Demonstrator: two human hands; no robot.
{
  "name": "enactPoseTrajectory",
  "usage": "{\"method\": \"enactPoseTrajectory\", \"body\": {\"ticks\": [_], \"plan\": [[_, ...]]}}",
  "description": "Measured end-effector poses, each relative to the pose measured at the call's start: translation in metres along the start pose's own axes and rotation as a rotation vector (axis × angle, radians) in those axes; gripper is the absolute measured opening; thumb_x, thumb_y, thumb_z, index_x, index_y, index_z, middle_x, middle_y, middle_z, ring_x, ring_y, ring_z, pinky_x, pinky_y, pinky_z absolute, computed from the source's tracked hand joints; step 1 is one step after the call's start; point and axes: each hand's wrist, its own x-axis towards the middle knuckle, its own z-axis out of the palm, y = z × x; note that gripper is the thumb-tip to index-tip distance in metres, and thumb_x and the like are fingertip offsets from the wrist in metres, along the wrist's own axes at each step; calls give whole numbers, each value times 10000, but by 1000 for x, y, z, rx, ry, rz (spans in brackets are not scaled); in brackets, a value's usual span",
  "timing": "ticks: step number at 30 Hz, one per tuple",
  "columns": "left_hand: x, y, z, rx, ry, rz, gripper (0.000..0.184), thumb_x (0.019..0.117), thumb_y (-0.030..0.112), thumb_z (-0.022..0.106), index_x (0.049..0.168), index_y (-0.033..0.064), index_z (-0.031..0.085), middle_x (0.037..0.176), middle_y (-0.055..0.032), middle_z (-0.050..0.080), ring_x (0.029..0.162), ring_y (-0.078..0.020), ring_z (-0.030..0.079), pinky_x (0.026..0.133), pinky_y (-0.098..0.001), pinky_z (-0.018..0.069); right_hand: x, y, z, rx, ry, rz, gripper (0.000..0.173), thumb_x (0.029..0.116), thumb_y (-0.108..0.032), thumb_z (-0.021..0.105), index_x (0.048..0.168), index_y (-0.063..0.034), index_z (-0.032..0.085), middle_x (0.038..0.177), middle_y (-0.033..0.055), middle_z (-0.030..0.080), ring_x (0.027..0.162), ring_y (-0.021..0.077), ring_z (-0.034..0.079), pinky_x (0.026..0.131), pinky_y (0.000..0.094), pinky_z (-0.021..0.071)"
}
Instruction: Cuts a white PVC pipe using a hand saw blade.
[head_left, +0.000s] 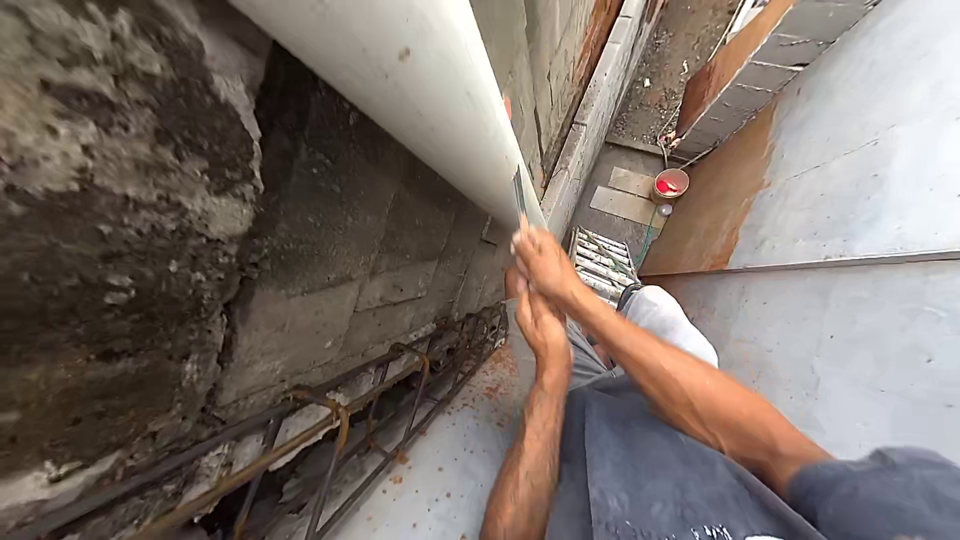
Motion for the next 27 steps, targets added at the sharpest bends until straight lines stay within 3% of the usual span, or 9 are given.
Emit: {"method": "enactPoseTrajectory", "body": {"ticks": [2,3,4,8,10,12,16,19,27], "plan": [[-6,1,-1,-35,60,-10,371,1090,165,304,831,105,562,551,67,426,447,-28,389,430,-192,355,-6,7,3,-9,-25,42,403,1124,-322,343,1001,-24,585,600,52,555,475,157,539,491,343,492],[3,5,1,-21,45,12,343,1092,165,301,876,117,562,559,83,425,450,-13,390,437,-180,361,1,-1,2,1,-34,31,398,1128,-292,335,1020,0,583,614,48,536,488,150,525,504,340,491],[18,10,4,-1,9,37,307,1094,184,301,937,138,561,586,94,430,469,-4,402,456,-175,379,14,-12,0,23,-25,8,398,1128,-270,331,1032,22,582,629,46,521,502,144,517,515,336,493],[52,24,19,52,-85,107,375,1109,292,351,773,204,493,562,81,375,435,-35,337,412,-181,313,59,-36,-4,94,62,-31,359,1125,-216,332,943,-3,557,570,0,481,452,105,515,479,286,507],[29,10,8,61,-47,72,375,1115,318,321,852,166,542,581,63,393,453,-50,371,424,-206,353,31,-19,-3,60,20,-34,388,1124,-280,334,992,-2,570,602,39,492,467,151,505,471,337,495],[-2,-3,-6,25,29,1,376,1105,221,308,874,106,582,576,61,444,470,-42,417,447,-204,382,0,13,5,38,-27,-4,405,1119,-350,343,1031,-33,580,603,66,536,470,177,528,472,361,488],[25,15,-1,43,1,14,328,1109,224,288,1025,141,594,599,97,455,470,-2,415,453,-170,385,25,-10,4,57,-17,-3,380,1125,-232,331,1063,39,589,644,50,535,513,140,531,522,332,505],[56,29,20,8,-53,26,394,1099,242,332,734,213,475,544,99,375,429,-17,334,418,-167,310,62,-34,-3,106,59,-8,358,1123,-197,331,937,4,561,565,16,495,458,123,536,499,304,522],[66,26,15,6,-84,24,405,1095,221,369,716,184,506,535,78,394,418,-29,369,427,-168,362,70,-32,-8,89,1,14,328,1126,-232,361,996,-10,565,641,64,546,536,182,583,587,364,543]]}}
